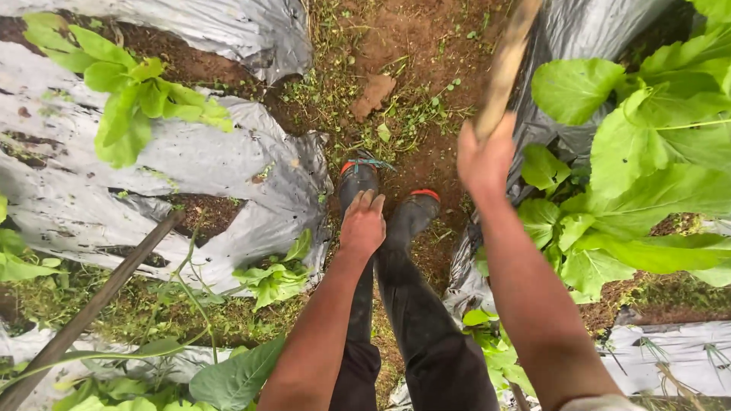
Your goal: The person uses a hoe to clear weeds and grass from the soil between rows of plants in a garden. They repeatedly swing the tool to chop and scrape the ground, occasionally pausing to gather the uprooted vegetation by hand and toss it aside.
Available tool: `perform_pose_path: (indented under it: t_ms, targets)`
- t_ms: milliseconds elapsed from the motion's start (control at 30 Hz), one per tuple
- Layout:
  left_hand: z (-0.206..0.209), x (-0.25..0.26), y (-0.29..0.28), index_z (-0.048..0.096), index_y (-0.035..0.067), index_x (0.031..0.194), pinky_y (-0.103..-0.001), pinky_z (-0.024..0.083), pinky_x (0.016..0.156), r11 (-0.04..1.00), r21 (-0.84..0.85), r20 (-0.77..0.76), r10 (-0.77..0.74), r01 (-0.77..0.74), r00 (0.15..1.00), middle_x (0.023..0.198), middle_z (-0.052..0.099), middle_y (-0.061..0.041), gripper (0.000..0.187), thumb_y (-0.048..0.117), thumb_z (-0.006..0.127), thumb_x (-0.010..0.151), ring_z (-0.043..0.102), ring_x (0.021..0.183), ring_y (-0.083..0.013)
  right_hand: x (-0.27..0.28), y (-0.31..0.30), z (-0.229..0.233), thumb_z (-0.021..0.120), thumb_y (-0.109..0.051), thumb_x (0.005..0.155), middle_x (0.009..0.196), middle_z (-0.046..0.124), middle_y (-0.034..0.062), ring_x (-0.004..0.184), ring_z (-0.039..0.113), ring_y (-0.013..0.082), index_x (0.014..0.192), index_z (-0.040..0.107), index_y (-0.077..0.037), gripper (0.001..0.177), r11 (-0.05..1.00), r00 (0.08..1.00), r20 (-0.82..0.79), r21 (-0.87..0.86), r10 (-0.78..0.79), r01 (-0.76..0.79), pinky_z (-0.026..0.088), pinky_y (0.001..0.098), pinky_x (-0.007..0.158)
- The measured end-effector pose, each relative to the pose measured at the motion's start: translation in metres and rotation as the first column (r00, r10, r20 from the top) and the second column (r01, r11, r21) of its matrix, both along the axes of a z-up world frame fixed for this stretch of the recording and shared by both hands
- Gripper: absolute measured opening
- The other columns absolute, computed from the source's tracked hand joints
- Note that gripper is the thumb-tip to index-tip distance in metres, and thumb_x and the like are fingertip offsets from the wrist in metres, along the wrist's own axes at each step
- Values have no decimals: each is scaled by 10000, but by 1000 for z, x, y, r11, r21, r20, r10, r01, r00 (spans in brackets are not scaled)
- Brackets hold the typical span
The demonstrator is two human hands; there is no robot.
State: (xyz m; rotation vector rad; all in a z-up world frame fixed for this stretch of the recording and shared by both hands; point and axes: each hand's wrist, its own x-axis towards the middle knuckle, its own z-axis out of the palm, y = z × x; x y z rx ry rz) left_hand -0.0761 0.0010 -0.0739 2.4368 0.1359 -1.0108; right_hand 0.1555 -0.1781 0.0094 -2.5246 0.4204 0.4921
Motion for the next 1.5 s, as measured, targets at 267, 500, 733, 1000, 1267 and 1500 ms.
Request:
perform_pose_path:
  t_ms: [267, 500, 733, 1000, 1267, 1500]
  targets:
    - [27, 38, 4, 488, 154, 1476, -535, 553, 1068, 995, -48, 127, 92, -87, 988, 1419, 490, -138, 502, 134, 596, 986, 525, 1354, -372, -139, -14, -64, 632, -137, 928, 1128, 663, 362, 1085, 676, 524, 1349, 435, 47, 500, 998, 835, -549, 58, 29, 3, 568, 630, 855]
    - [92, 95, 7, 331, 103, 1595, -583, 410, 1195, 981, -89, 210, 185, -170, 960, 1639, 252, -238, 733, 12, 651, 942, 322, 1506, -447, -238, -37, -12, 615, -142, 980, 969, 687, 314, 953, 710, 519, 1345, 413, 55, 461, 995, 795, -602, 5, -73, 95, 535, 627, 693]
    - [47, 143, -22, 121, 202, 1689, -603, 219, 1292, 998, -52, 356, 51, -35, 933, 1747, -14, -163, 945, 43, 675, 939, 30, 1622, -372, -286, -46, 2, 643, -336, 982, 863, 708, 254, 788, 744, 468, 1179, 469, -36, 399, 958, 894, -426, -167, 141, -231, 583, 553, 653]
    - [10, 90, -23, 572, 88, 1444, -496, 363, 1225, 980, 115, 243, -186, 162, 952, 1669, 307, -157, 512, 116, 633, 937, 286, 1552, -340, -217, -20, 32, 600, -319, 1018, 835, 694, 238, 741, 747, 439, 1172, 481, -20, 357, 998, 910, -414, -32, 32, -50, 590, 526, 635]
    - [11, 86, 12, 374, 191, 1594, -546, 354, 1226, 995, 103, -105, 23, -12, 994, 1658, 283, -179, 653, 178, 603, 983, 289, 1544, -372, -60, -33, -82, 703, -394, 975, 906, 721, 260, 861, 743, 441, 1161, 548, -79, 397, 993, 970, -221, -84, -100, 83, 565, 547, 657]
    - [-17, 140, 32, -12, 308, 1690, -629, 345, 1214, 983, 176, -72, -30, 42, 997, 1713, -73, -234, 1148, 393, 832, 917, 108, 1571, -507, -12, 26, -66, 678, 110, 900, 1290, 483, 195, 1247, 481, 411, 1391, 520, -60, 543, 886, 868, 178, -117, 464, -449, 385, 518, 1154]
